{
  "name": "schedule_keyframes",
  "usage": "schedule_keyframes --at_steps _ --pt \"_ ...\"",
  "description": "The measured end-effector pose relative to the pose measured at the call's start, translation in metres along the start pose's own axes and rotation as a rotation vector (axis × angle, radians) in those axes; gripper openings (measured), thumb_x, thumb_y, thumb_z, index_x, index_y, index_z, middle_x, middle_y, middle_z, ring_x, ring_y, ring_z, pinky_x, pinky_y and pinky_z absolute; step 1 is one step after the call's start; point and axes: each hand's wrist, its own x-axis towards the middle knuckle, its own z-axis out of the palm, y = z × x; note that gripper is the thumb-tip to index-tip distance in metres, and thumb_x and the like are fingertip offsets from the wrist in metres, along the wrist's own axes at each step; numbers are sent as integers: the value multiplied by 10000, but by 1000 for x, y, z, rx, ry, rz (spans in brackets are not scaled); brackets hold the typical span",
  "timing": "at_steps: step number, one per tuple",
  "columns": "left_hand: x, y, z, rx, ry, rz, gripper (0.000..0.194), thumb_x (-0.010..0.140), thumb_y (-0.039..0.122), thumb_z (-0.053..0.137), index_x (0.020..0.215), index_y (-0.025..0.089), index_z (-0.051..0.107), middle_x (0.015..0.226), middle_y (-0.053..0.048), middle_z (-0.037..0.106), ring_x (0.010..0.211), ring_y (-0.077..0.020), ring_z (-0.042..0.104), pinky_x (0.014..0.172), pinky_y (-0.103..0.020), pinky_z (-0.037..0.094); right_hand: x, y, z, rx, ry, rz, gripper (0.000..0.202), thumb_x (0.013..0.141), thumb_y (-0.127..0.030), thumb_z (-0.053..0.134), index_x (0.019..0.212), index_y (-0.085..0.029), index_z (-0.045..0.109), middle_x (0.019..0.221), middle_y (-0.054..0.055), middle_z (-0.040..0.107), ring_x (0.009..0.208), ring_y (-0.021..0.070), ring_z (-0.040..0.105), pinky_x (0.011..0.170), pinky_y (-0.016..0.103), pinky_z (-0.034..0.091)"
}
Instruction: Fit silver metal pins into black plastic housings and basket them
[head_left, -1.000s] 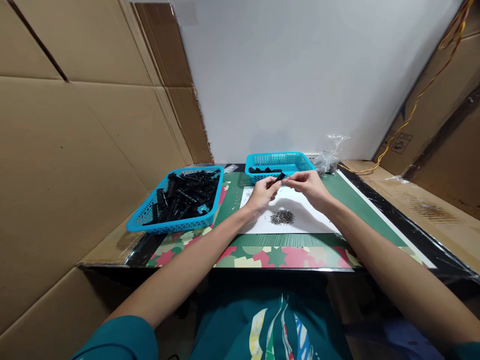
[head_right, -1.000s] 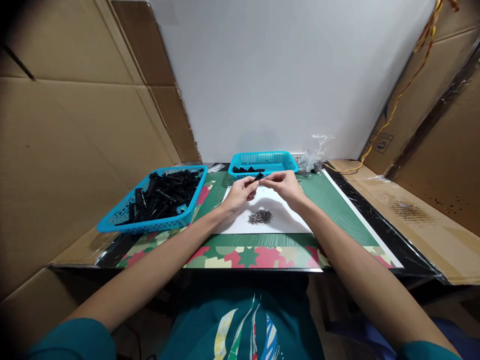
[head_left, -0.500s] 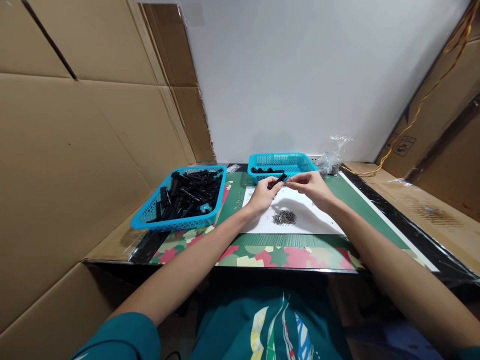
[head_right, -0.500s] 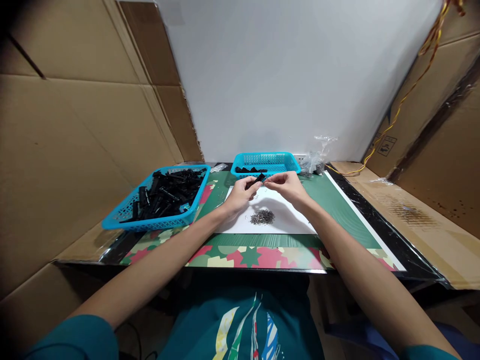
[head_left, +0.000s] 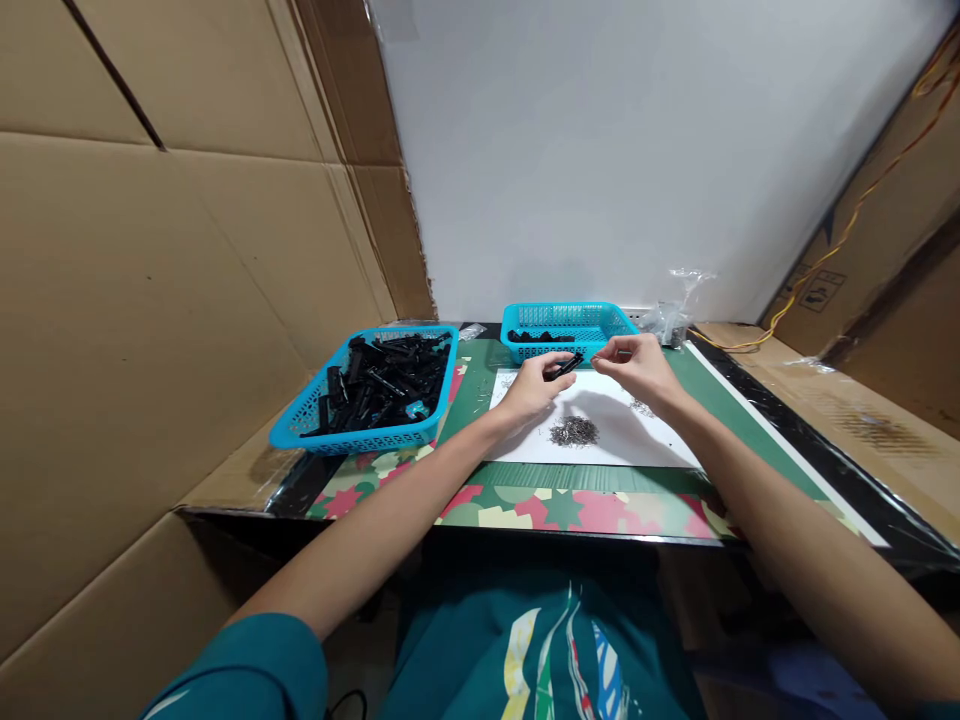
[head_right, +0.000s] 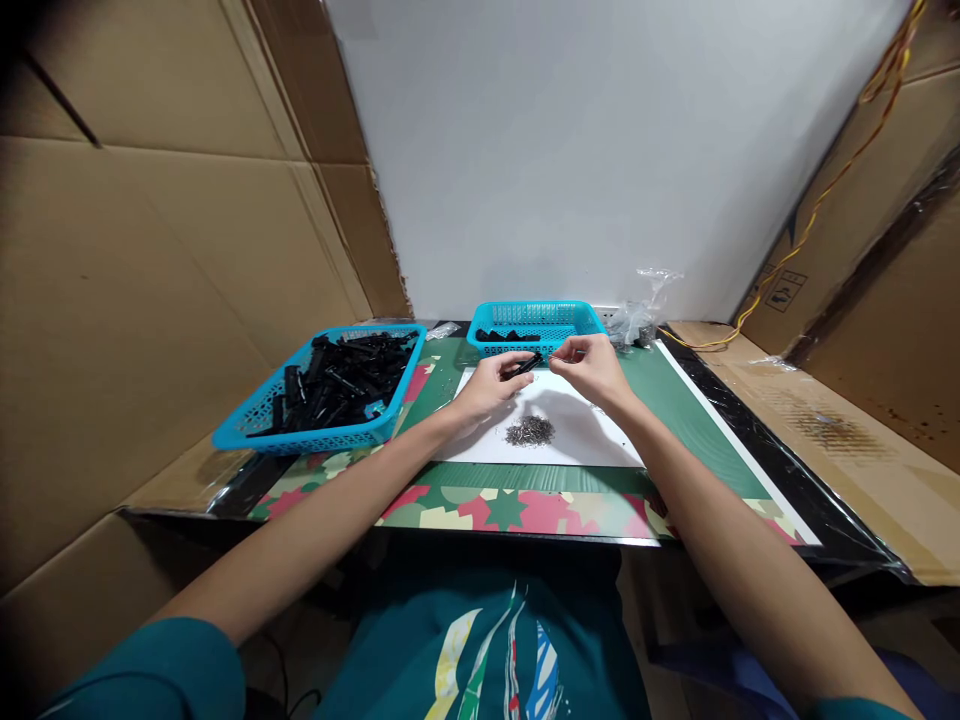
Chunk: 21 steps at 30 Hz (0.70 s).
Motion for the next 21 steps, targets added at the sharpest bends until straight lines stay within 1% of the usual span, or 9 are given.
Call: schedule_keyframes --at_steps 2,4,6,8,10,12,14,17,21 --pt "0 1 -1 55 -49 8 436 894 235 767 1325 174 746 1404 -176 718 1207 -296 678 994 -430 539 3 6 -3 -59 -34 9 170 681 -328 744 635 -176 683 718 80 699 650 168 531 601 329 370" --pt "-2 3 0 109 -86 12 415 913 228 733 1323 166 742 1400 -182 720 1218 -313 679 1015 -453 536 5 12 -6 -91 -75 21 173 700 -328 752 640 -177 689 736 82 707 667 176 547 623 336 380" --pt "-4 5 1 166 -77 63 376 930 212 690 1301 172 737 1340 -171 741 1161 -300 689 990 -444 538 6 15 -7 -90 -116 30 177 709 -323 764 643 -180 684 726 72 689 676 180 558 640 341 390" --pt "-7 9 3 217 -41 143 318 951 199 637 1254 195 734 1267 -137 755 1075 -267 689 951 -413 525 5 15 -6 -52 -163 48 179 708 -319 777 649 -181 681 701 56 660 675 180 561 645 343 397" --pt "-10 12 3 263 -24 186 261 978 213 591 1206 216 718 1117 -90 761 932 -227 667 873 -374 500 2 12 -4 5 -204 71 190 705 -328 792 656 -179 685 695 51 656 680 181 565 646 344 405" --pt "-13 14 2 304 -47 187 213 1007 258 562 1174 228 690 909 -37 716 772 -196 601 777 -345 452 0 7 -2 52 -228 85 206 699 -346 809 664 -178 694 707 58 677 695 187 579 652 346 420" --pt "-14 15 1 342 -84 192 167 1020 298 558 1119 232 675 792 -5 650 697 -185 546 726 -332 404 -2 3 -1 79 -242 89 214 691 -356 825 670 -181 704 719 64 697 708 193 593 658 348 430" --pt "-14 16 0 397 -112 222 133 1024 315 560 1015 226 658 823 -16 651 731 -192 560 721 -328 378 -3 2 -1 99 -266 99 212 687 -358 842 678 -187 718 721 64 706 702 188 590 651 346 421" --pt "-13 14 -2 422 -157 235 152 1046 342 536 1020 231 637 859 -20 649 757 -197 566 718 -324 369 -2 4 -4 75 -286 109 217 717 -382 844 710 -186 751 713 58 692 662 165 548 623 338 386"
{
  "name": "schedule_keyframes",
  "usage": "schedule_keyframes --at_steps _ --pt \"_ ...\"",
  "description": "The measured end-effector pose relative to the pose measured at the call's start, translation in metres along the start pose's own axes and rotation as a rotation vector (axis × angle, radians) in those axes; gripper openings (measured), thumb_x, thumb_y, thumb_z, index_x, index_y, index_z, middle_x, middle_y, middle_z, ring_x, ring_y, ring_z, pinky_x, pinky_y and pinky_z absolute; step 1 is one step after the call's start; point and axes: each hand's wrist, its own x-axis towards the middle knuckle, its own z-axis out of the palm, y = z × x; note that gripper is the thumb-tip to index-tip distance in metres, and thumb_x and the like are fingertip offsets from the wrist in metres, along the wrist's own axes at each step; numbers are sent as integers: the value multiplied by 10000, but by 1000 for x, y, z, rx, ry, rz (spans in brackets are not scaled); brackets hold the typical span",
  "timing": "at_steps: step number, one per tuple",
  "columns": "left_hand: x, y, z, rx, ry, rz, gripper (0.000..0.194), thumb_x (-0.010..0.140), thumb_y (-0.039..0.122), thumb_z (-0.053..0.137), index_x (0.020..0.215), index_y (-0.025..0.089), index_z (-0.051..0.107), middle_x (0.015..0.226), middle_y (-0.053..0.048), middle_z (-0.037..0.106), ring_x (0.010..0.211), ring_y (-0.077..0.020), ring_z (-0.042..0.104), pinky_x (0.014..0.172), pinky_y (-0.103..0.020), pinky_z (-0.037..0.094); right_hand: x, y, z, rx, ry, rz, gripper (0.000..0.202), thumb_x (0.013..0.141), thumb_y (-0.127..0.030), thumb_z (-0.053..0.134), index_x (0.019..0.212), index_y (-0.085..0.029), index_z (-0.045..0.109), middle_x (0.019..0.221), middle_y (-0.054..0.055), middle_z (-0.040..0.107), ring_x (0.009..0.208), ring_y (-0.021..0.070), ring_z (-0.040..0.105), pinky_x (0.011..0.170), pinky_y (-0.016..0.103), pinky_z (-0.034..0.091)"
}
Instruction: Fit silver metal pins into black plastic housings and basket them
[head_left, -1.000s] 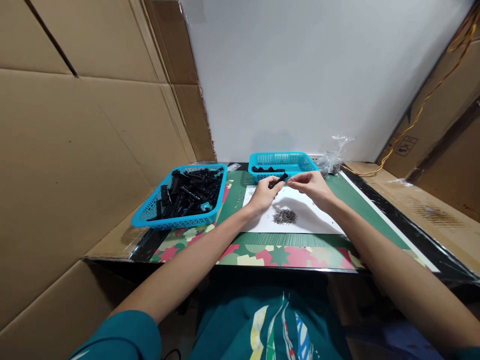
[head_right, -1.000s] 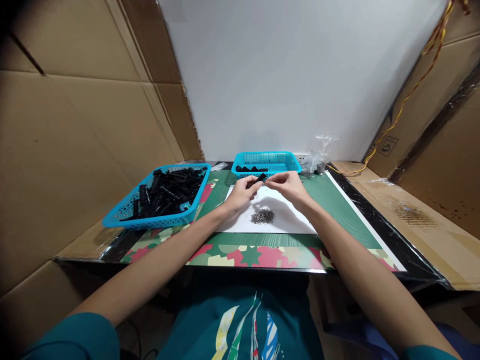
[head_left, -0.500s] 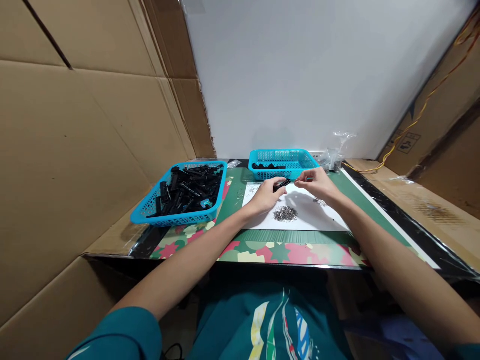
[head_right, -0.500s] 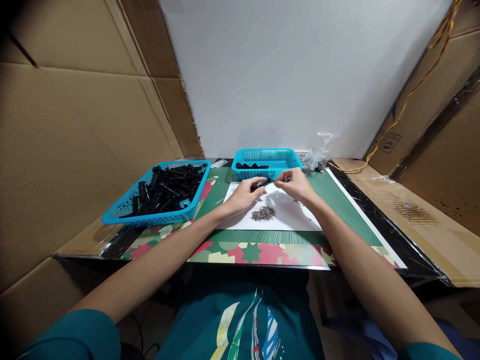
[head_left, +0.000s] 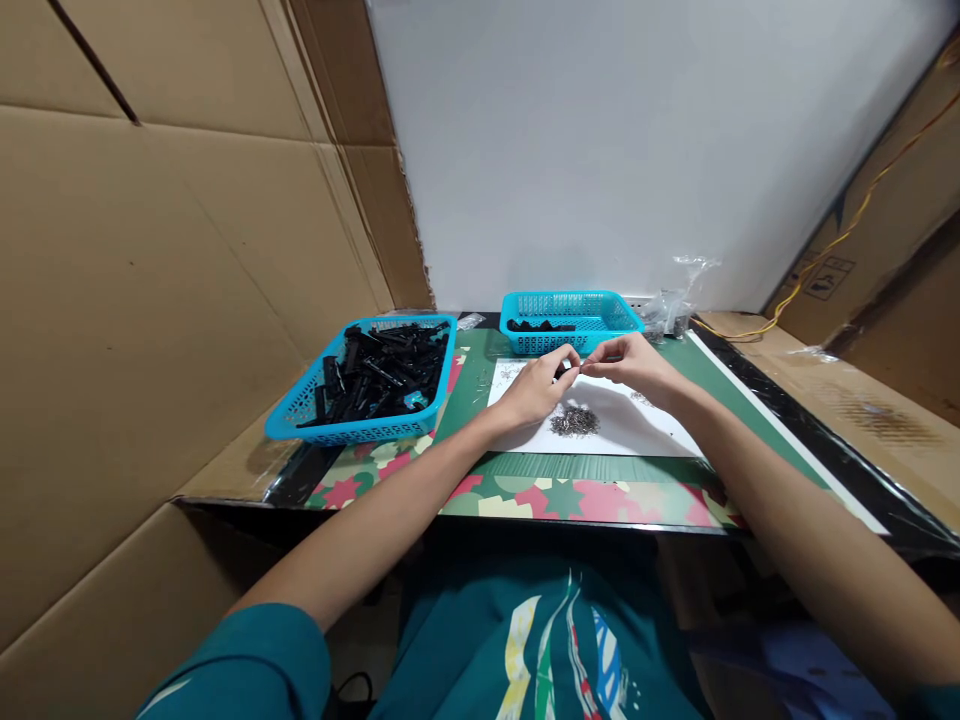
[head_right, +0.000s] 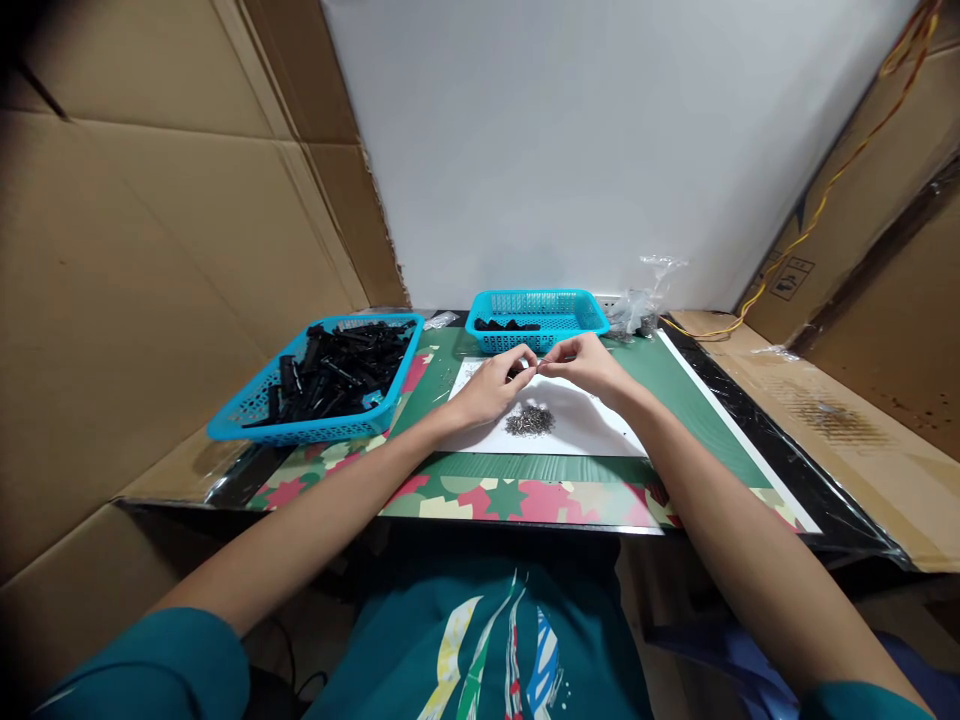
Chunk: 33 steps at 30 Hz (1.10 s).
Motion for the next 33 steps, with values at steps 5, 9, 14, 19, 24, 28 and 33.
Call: schedule_keyframes --at_steps 5,9,14,19,24,28,33 --pt "1 -4 0 0 9 11 156 1051 341 524 1016 230 629 917 -35 666 801 -206 581 740 -333 381 0 -1 -1 -10 -2 -18 217 701 -374 844 707 -174 761 743 79 719 698 187 597 642 344 419" --pt "-1 -5 -1 -37 -8 -49 102 992 300 613 1071 236 623 933 -47 678 788 -214 573 757 -350 399 1 -1 -1 -48 108 -31 204 669 -348 819 637 -179 710 671 53 676 646 169 550 594 332 402" --pt "-4 -3 0 -44 -35 -103 132 980 265 609 1111 248 614 890 -48 675 738 -219 558 710 -352 381 3 6 -4 -95 161 84 165 665 -296 795 606 -185 689 540 6 532 548 123 403 519 316 304" --pt "-6 -1 0 -2 -55 -39 87 974 276 633 1055 245 641 840 -43 676 688 -210 539 682 -347 374 6 12 0 -138 127 114 143 689 -280 762 617 -177 693 560 20 541 559 134 403 533 328 303" --pt "-5 -2 -3 -27 -91 9 56 993 275 606 1020 242 642 941 -76 713 792 -235 605 729 -357 409 9 16 4 -233 164 121 139 690 -257 744 592 -178 687 573 37 583 578 147 435 548 336 316" --pt "-4 -8 -2 -19 -110 24 54 967 258 630 1017 238 640 910 -63 702 791 -232 602 711 -350 397 11 20 3 -269 173 99 146 677 -232 726 553 -184 666 578 50 597 596 162 462 546 339 320" --pt "-3 -14 0 52 -62 34 117 946 267 679 1046 219 644 1040 -93 727 831 -227 617 741 -350 413 11 24 2 -363 173 92 129 670 -230 715 554 -184 686 591 60 635 629 179 510 559 337 319"
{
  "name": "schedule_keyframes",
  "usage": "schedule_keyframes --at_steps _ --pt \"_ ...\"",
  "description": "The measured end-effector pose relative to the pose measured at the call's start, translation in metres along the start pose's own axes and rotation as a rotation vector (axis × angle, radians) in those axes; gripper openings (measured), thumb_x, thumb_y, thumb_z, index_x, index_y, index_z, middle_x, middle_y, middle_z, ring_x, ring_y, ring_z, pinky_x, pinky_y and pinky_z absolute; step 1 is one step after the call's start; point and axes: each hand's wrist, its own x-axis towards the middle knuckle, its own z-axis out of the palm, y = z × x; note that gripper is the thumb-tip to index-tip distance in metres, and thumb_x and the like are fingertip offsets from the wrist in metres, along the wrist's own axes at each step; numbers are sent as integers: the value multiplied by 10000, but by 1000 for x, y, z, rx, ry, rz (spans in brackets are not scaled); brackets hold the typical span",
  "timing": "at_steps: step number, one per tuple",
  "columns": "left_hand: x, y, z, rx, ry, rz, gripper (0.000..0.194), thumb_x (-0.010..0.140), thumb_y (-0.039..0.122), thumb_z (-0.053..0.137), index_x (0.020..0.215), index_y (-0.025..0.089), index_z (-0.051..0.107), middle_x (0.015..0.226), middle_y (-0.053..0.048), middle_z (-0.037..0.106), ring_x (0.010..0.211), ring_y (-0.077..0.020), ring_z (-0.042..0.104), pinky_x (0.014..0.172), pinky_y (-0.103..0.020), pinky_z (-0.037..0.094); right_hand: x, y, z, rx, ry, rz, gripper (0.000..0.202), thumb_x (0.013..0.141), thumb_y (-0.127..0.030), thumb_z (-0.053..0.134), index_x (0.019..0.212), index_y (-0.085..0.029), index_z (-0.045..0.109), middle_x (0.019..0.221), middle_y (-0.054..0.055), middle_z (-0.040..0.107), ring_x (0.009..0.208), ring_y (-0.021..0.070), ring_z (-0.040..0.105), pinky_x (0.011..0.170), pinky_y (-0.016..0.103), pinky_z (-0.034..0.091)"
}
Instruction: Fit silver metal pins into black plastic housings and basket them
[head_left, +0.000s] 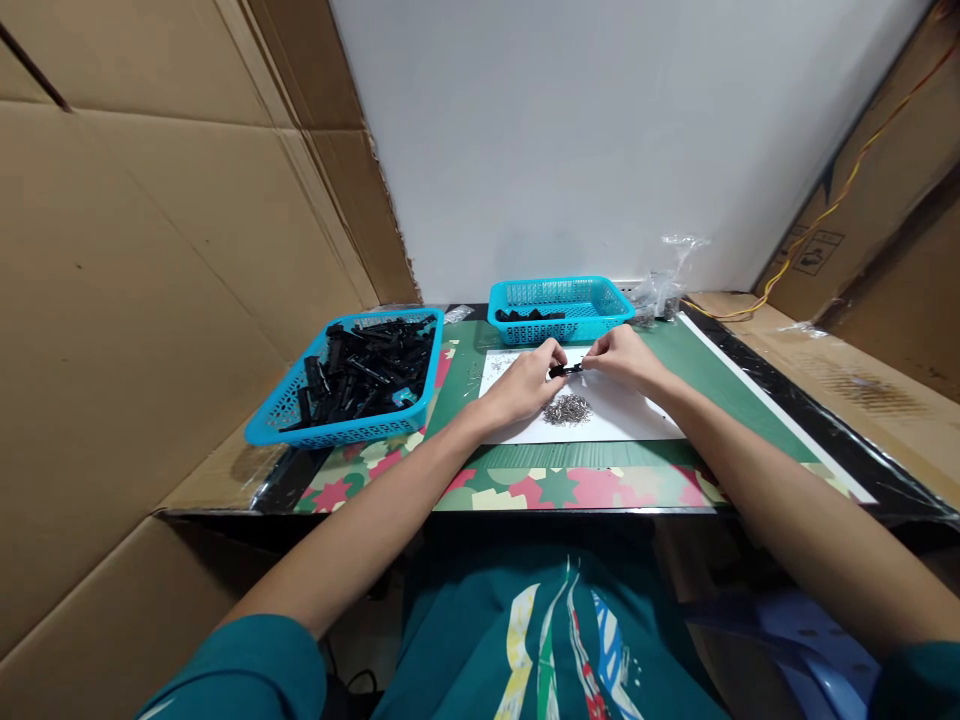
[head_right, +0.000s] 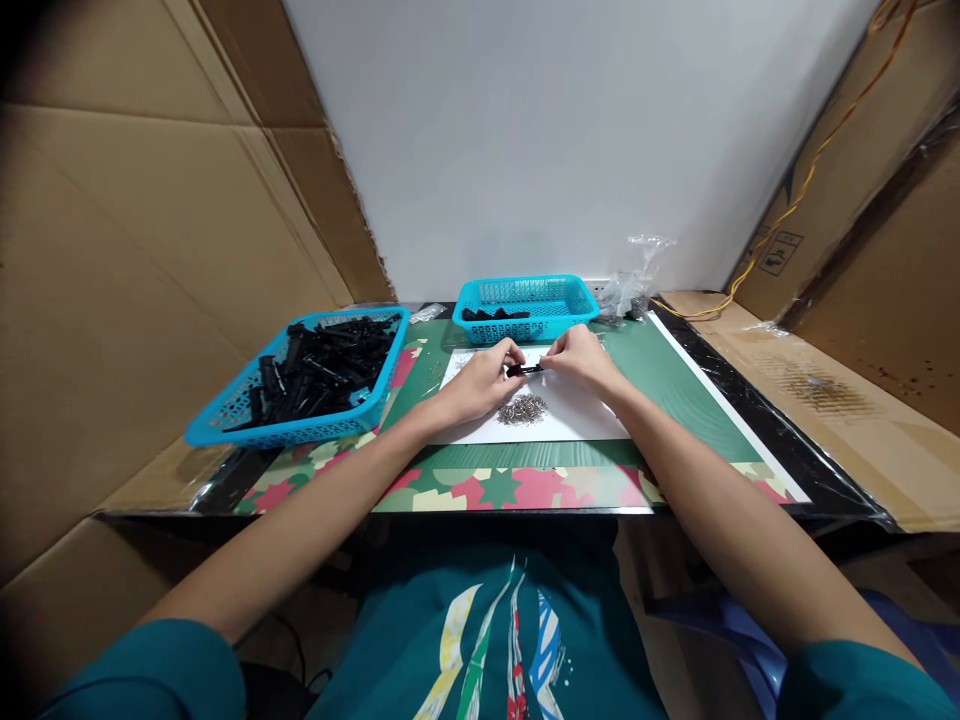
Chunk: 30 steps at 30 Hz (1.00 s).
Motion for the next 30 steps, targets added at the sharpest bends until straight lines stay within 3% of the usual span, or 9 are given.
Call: schedule_keyframes --at_steps 12,20,30 --pt "6 5 -4 -24 -8 -1 100 893 254 735 896 213 645 822 -46 681 723 -198 569 695 -342 378 2 -4 2 10 -7 -74 160 715 -145 708 561 -190 704 621 67 693 628 183 554 562 338 337" --pt "3 -4 0 7 -18 4 142 935 307 732 957 199 643 900 -61 701 743 -193 596 702 -347 399 1 0 5 -7 -7 -129 166 744 -154 675 583 -182 703 633 60 687 627 169 557 561 322 329" --pt "1 0 -1 73 -61 -4 132 969 288 703 972 198 606 966 -62 707 825 -203 635 739 -347 444 -1 -5 5 -163 18 -125 129 781 -190 685 670 -171 750 726 70 729 712 191 602 597 301 356"
